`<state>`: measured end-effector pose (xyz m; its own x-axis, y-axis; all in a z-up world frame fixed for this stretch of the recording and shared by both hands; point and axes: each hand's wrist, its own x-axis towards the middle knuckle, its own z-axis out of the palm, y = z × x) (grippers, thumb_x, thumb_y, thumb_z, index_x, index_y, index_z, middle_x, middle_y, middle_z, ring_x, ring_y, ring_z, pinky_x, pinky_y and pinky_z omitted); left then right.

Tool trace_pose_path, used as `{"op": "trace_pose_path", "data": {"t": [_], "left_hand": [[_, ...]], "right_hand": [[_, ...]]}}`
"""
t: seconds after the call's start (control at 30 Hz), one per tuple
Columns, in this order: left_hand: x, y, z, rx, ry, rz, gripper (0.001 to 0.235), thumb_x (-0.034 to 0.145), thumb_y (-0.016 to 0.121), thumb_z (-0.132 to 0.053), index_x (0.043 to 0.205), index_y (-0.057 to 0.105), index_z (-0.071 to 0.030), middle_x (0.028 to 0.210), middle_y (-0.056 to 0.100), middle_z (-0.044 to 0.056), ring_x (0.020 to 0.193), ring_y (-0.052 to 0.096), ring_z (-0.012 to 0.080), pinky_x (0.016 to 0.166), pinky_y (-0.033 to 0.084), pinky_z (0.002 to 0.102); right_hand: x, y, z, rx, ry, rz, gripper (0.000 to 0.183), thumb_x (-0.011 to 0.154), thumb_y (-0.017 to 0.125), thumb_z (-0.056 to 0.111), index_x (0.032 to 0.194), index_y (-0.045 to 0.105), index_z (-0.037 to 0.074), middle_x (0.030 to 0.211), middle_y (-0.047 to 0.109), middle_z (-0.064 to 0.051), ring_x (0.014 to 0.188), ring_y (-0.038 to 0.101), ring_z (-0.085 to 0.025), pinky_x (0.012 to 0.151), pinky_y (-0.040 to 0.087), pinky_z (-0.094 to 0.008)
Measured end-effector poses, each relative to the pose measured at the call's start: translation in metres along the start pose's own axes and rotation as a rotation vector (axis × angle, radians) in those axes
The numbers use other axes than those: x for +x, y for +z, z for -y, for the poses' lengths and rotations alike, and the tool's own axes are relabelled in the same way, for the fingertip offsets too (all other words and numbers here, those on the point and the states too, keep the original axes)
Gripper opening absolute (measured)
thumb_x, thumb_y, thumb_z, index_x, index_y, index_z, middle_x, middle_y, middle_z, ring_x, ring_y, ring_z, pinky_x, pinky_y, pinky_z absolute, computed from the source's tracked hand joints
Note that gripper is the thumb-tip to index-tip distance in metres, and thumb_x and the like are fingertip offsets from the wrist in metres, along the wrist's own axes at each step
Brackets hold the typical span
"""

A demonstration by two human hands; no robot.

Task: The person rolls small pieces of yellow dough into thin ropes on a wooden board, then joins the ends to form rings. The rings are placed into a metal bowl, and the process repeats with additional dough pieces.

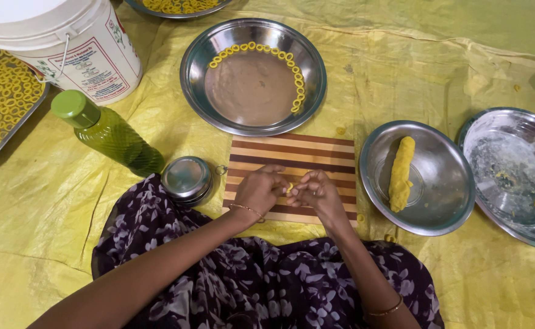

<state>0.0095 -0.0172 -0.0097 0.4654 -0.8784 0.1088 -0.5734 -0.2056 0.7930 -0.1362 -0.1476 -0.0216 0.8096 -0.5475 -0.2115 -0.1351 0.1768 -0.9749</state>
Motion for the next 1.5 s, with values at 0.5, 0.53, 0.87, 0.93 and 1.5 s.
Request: {"op": "trace_pose_path", "data": {"t": [0.5,0.53,0.87,0.93,1.5], "left_hand": [[0.008,0.018,0.036,-0.538,-0.408,0.118,0.016,0.087,0.074,-0.014,0.097,0.078,-0.002,0.109,0.077,0.01,0.112,0.068,0.0187,0.099,0.049,0.03],[0.008,0.02,0.041,-0.645,-0.505,0.151,0.019,0.088,0.073,-0.016,0.101,0.077,-0.003,0.108,0.077,0.008,0.107,0.069,0.0176,0.097,0.05,0.03],[0.012,0.022,0.045,-0.57,-0.558,0.273,0.023,0.087,0.079,-0.021,0.106,0.076,-0.006,0.104,0.077,0.007,0.102,0.069,0.0147,0.096,0.051,0.031],[0.01,0.021,0.042,-0.537,-0.59,0.242,0.023,0.087,0.078,-0.023,0.103,0.078,-0.006,0.103,0.078,0.007,0.101,0.07,0.0151,0.096,0.051,0.031],[0.012,0.011,0.037,-0.632,-0.642,0.244,0.045,0.084,0.074,-0.044,0.103,0.079,-0.004,0.11,0.077,0.015,0.112,0.067,0.0248,0.102,0.045,0.037]], "right_hand": [[0.002,-0.007,0.008,-0.064,0.048,-0.012,0.03,0.092,0.063,0.001,0.121,0.056,0.002,0.096,0.074,-0.015,0.087,0.076,-0.022,0.079,0.062,-0.035],[0.003,-0.007,0.006,-0.089,0.032,0.01,0.028,0.092,0.062,0.0,0.12,0.06,0.002,0.098,0.075,-0.014,0.089,0.076,-0.022,0.081,0.062,-0.035],[0.01,-0.008,-0.017,-0.094,-0.008,0.055,0.022,0.09,0.067,0.003,0.112,0.07,0.0,0.098,0.077,-0.012,0.086,0.077,-0.02,0.081,0.066,-0.035],[0.009,-0.009,-0.02,-0.082,-0.024,0.07,0.021,0.091,0.067,0.003,0.112,0.07,-0.001,0.099,0.077,-0.013,0.086,0.077,-0.02,0.081,0.066,-0.034],[-0.003,0.002,-0.001,-0.24,-0.202,0.005,0.026,0.089,0.071,0.0,0.114,0.07,0.001,0.101,0.077,-0.012,0.091,0.077,-0.018,0.081,0.067,-0.032]]}}
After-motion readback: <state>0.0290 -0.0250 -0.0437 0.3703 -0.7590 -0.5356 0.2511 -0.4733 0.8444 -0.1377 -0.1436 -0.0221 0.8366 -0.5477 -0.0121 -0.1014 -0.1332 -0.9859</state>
